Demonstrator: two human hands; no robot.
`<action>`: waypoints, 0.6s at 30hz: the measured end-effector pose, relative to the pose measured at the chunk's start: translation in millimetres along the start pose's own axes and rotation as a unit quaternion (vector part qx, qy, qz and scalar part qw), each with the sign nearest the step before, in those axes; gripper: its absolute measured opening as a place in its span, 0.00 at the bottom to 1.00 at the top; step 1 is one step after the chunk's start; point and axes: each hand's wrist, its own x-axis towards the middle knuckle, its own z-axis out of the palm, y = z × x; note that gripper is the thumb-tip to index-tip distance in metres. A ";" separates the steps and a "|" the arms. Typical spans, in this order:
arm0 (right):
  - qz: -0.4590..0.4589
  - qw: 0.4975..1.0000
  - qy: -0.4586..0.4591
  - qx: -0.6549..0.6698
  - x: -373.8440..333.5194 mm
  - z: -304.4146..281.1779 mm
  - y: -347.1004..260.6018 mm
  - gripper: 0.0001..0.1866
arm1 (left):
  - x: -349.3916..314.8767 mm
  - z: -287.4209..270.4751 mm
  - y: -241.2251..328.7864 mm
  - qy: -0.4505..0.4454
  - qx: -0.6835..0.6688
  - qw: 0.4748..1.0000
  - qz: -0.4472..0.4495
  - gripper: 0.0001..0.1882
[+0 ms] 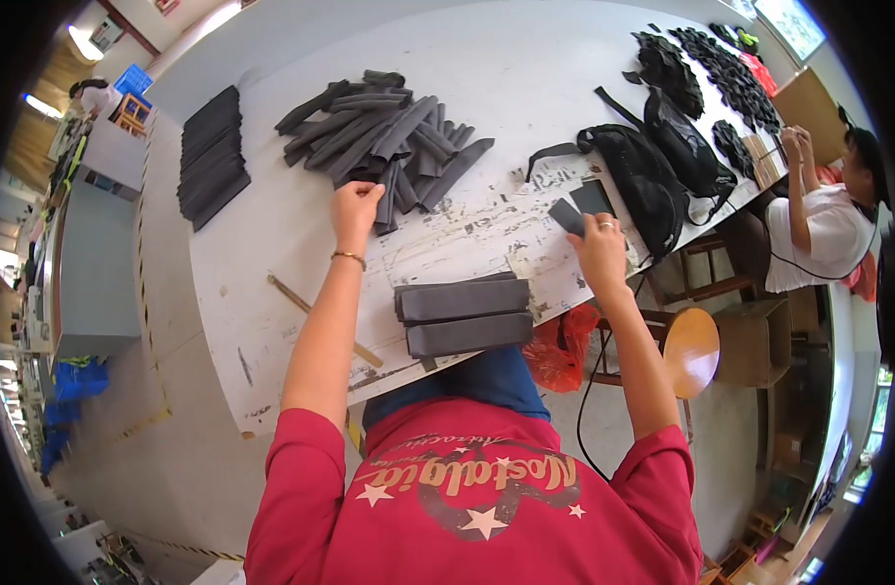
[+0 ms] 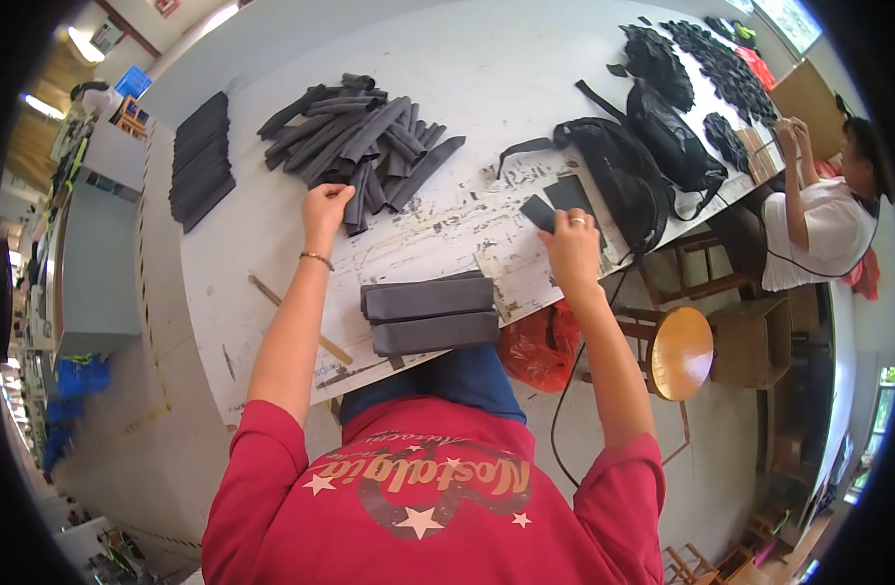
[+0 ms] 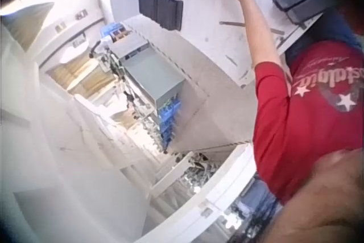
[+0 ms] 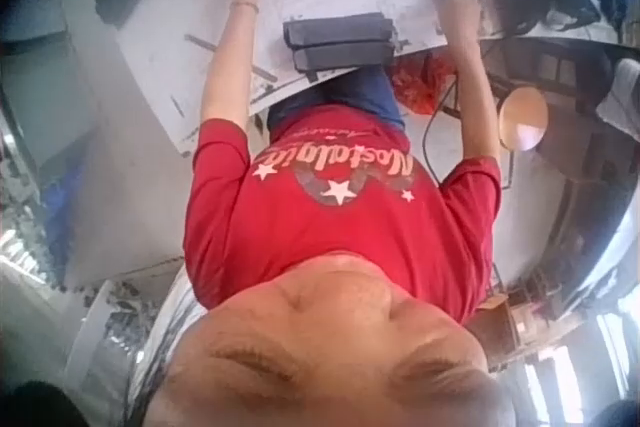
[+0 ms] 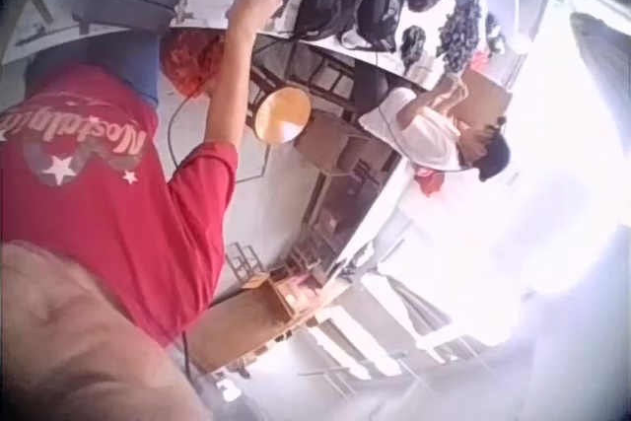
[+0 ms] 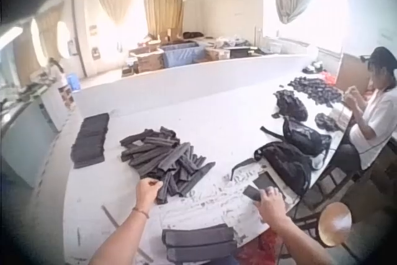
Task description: Inserting foam padding strips into grey fabric sleeves for product assembly.
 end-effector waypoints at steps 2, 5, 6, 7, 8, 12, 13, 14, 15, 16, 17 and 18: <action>-0.045 0.998 -0.014 -0.048 -3.0 16.2 8.6 0.10 | 5.5 2.0 1.4 -0.045 -0.038 0.996 -0.059 0.15; -0.157 0.964 -0.098 -0.193 -6.0 22.3 2.3 0.08 | 0.4 -10.2 17.5 -0.115 -0.117 0.977 -0.134 0.15; -0.161 0.964 -0.095 -0.189 -2.6 21.4 1.3 0.08 | -4.4 -20.1 25.5 -0.153 -0.164 0.957 -0.184 0.15; -0.170 0.964 -0.107 -0.173 0.3 20.3 2.8 0.07 | -9.4 -22.6 19.2 -0.145 -0.162 0.959 -0.184 0.15; -0.180 0.964 -0.119 -0.157 3.6 18.2 3.4 0.06 | -15.9 -24.3 10.6 -0.171 -0.262 0.928 -0.204 0.14; -0.118 0.993 -0.004 -0.026 3.9 3.1 21.8 0.10 | -64.0 -46.5 54.9 -0.249 -0.500 0.796 -0.231 0.13; -0.100 0.994 0.030 0.040 7.5 -9.5 15.0 0.14 | -75.7 -55.2 62.9 -0.238 -0.500 0.800 -0.230 0.13; -0.080 0.989 0.063 0.104 11.8 -24.0 8.9 0.18 | -85.7 -61.1 69.3 -0.219 -0.518 0.800 -0.209 0.13; -0.071 0.976 0.114 0.172 18.0 -35.0 0.8 0.24 | -93.1 -65.7 76.0 -0.203 -0.536 0.798 -0.186 0.14; 0.031 0.955 0.110 0.272 17.8 -43.2 -13.7 0.21 | -99.2 -69.7 82.1 -0.197 -0.536 0.800 -0.186 0.14; 0.032 0.939 0.122 0.321 16.4 -46.0 -26.0 0.18 | -104.4 -73.2 88.0 -0.159 -0.564 0.789 -0.185 0.14; 0.033 0.920 0.137 0.365 15.9 -52.6 -37.2 0.16 | -106.7 -76.0 93.1 -0.124 -0.593 0.775 -0.182 0.14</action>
